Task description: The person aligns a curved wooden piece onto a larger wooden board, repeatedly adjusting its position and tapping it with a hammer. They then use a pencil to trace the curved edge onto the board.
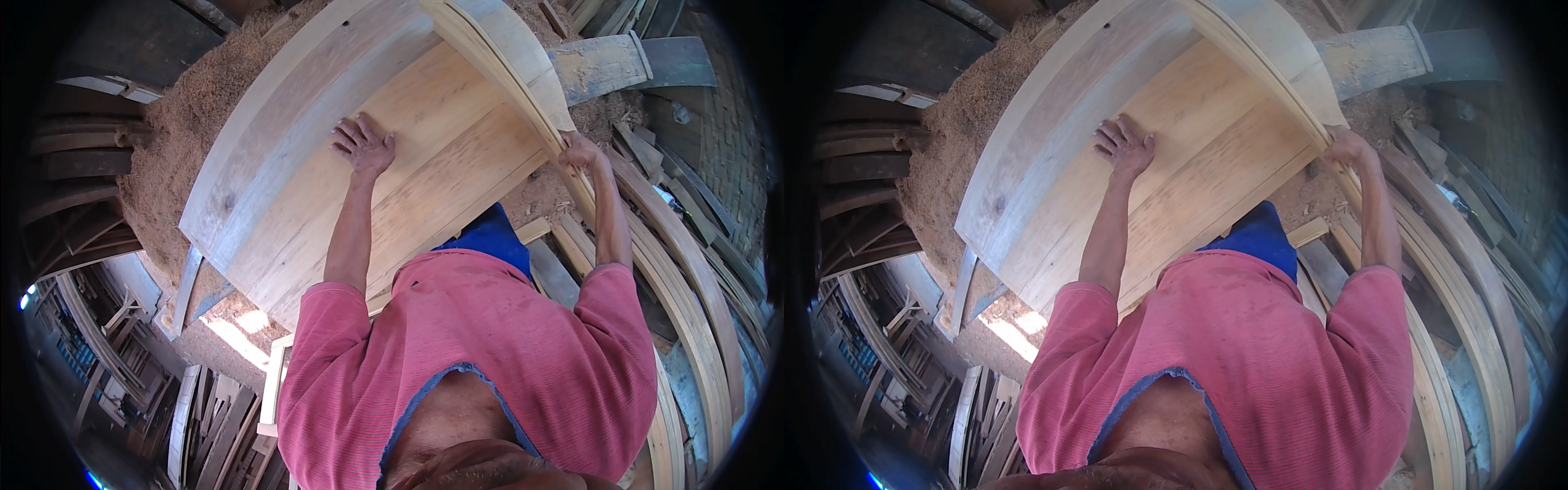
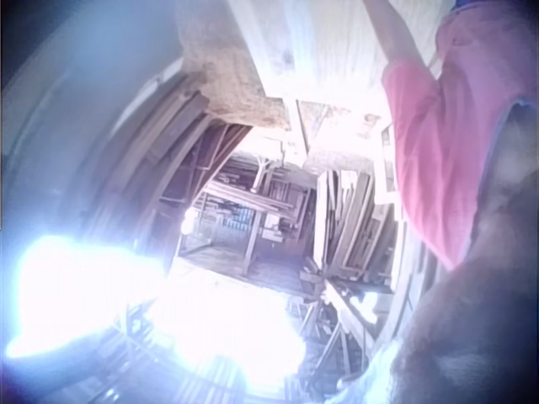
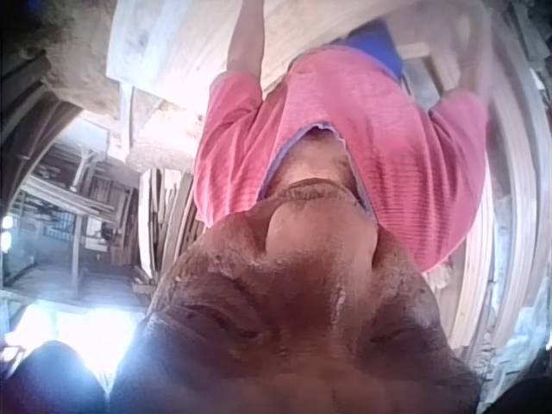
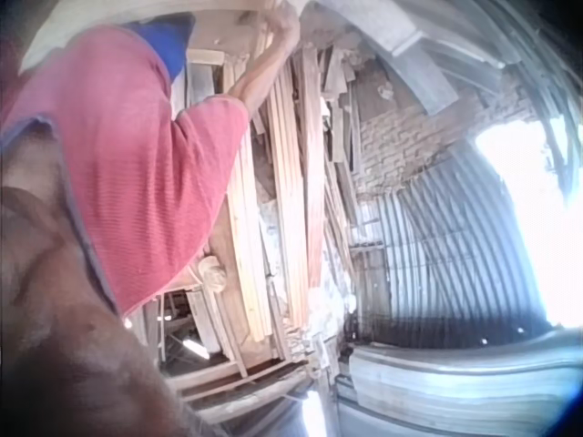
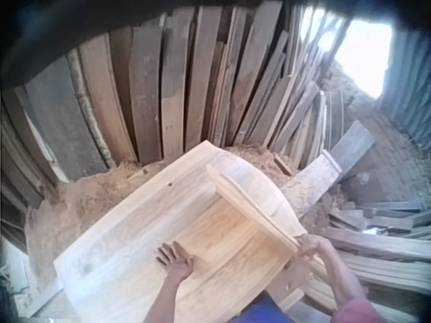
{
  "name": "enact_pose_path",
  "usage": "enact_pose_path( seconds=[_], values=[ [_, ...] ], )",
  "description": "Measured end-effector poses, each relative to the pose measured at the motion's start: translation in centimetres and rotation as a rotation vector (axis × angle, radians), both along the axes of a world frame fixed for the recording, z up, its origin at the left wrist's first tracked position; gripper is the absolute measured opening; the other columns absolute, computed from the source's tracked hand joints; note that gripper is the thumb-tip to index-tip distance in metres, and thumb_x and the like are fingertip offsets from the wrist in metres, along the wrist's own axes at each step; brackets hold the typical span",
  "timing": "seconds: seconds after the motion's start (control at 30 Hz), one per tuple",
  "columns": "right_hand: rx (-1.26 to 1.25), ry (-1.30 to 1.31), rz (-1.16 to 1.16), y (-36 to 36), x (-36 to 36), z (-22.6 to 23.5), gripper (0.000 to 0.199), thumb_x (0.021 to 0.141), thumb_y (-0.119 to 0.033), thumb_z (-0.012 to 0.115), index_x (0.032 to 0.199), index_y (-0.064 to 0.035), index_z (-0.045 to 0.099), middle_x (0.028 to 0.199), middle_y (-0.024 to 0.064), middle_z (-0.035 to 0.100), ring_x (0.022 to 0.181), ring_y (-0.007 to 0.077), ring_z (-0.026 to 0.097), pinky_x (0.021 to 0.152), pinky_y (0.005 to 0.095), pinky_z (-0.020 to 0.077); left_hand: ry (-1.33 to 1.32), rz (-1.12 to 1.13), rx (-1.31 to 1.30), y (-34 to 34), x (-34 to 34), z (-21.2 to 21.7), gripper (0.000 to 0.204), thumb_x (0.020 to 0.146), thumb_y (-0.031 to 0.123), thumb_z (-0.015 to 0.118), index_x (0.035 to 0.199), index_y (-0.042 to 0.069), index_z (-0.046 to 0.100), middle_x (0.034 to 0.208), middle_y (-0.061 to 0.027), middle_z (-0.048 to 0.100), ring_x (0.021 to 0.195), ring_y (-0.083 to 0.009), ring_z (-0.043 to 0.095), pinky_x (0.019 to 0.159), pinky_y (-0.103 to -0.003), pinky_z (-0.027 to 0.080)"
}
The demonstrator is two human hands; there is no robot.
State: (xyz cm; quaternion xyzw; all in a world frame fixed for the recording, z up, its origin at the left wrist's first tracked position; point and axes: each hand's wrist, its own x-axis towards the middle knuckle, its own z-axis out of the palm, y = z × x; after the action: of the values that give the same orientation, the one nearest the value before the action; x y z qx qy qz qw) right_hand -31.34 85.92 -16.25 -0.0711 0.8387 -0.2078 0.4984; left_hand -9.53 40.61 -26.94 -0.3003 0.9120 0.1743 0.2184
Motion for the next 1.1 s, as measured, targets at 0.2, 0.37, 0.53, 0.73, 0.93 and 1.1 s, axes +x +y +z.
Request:
enact_pose_path(
  seconds=[0.2, 0.37, 0.53, 0.73, 0.93, 1.1],
  values=[
    [0.053, -0.037, -0.051, 0.1, -0.9, -0.1, 0.056, 0.066, -0.002, 0.064, 0.122, 0.0011, 0.066, 0.089, 0.0064, 0.069, 0.079, 0.0174, 0.061, 0.074, 0.0336, 0.0514, -0.026, 0.000, 0.017, -0.1, 0.0, 0.4, 0.098, 0.097, 0.059, 0.045, 0.162, 0.001, 0.000, 0.163, -0.0368, -0.011, 0.147, -0.0588, -0.020, 0.112, -0.076, -0.010],
    [0.038, 0.122, 0.010, -0.7, 0.2, 0.1, 0.068, 0.067, -0.006, 0.069, 0.135, -0.0006, 0.059, 0.101, 0.0115, 0.072, 0.092, 0.0201, 0.066, 0.079, 0.0360, 0.0528, -0.022, 0.001, 0.020, 0.3, -0.4, 0.8, 0.099, 0.097, 0.061, 0.044, 0.162, 0.000, 0.000, 0.162, -0.0383, -0.012, 0.148, -0.0590, -0.018, 0.114, -0.075, -0.007],
    [-0.053, 0.377, 0.123, -1.4, 5.0, -2.3, 0.091, 0.072, -0.011, 0.074, 0.153, 0.0009, 0.034, 0.144, 0.0274, 0.049, 0.134, 0.0349, 0.050, 0.113, 0.0400, 0.0387, -0.031, 0.003, 0.000, 0.4, -0.3, 0.7, 0.099, 0.096, 0.063, 0.043, 0.162, 0.002, 0.000, 0.163, -0.0377, -0.011, 0.148, -0.0581, -0.017, 0.114, -0.074, -0.006],
    [0.337, 0.649, 0.165, -8.0, 12.2, -3.5, 0.110, 0.071, -0.012, 0.079, 0.161, -0.0051, 0.016, 0.164, 0.0259, 0.017, 0.147, 0.0533, 0.022, 0.120, 0.0644, 0.0202, -0.056, -0.002, -0.025, 0.2, -1.0, 0.2, 0.100, 0.096, 0.062, 0.047, 0.163, 0.005, -0.001, 0.164, -0.0355, -0.012, 0.149, -0.0562, -0.018, 0.116, -0.072, -0.005],
    [0.236, 0.643, 0.190, -8.0, 11.4, -1.6, 0.105, 0.076, -0.022, 0.080, 0.160, -0.0064, 0.019, 0.162, 0.0247, 0.019, 0.144, 0.0501, 0.026, 0.119, 0.0609, 0.0204, -0.115, 0.054, -0.059, -0.6, 0.3, -0.6, 0.099, 0.097, 0.056, 0.052, 0.162, 0.008, -0.006, 0.164, -0.0351, -0.012, 0.149, -0.0573, -0.015, 0.116, -0.073, 0.001],
    [0.112, 0.588, -0.071, 0.2, 5.9, -3.2, 0.077, 0.084, -0.044, 0.074, 0.143, -0.0036, 0.046, 0.149, 0.0264, 0.042, 0.136, 0.0441, 0.044, 0.112, 0.0536, 0.0344, -0.127, 0.133, -0.024, 0.2, -2.1, -0.2, 0.088, 0.099, 0.051, 0.050, 0.164, 0.021, -0.001, 0.162, -0.0371, -0.014, 0.148, -0.0584, -0.017, 0.116, -0.073, 0.001]
  ],
)
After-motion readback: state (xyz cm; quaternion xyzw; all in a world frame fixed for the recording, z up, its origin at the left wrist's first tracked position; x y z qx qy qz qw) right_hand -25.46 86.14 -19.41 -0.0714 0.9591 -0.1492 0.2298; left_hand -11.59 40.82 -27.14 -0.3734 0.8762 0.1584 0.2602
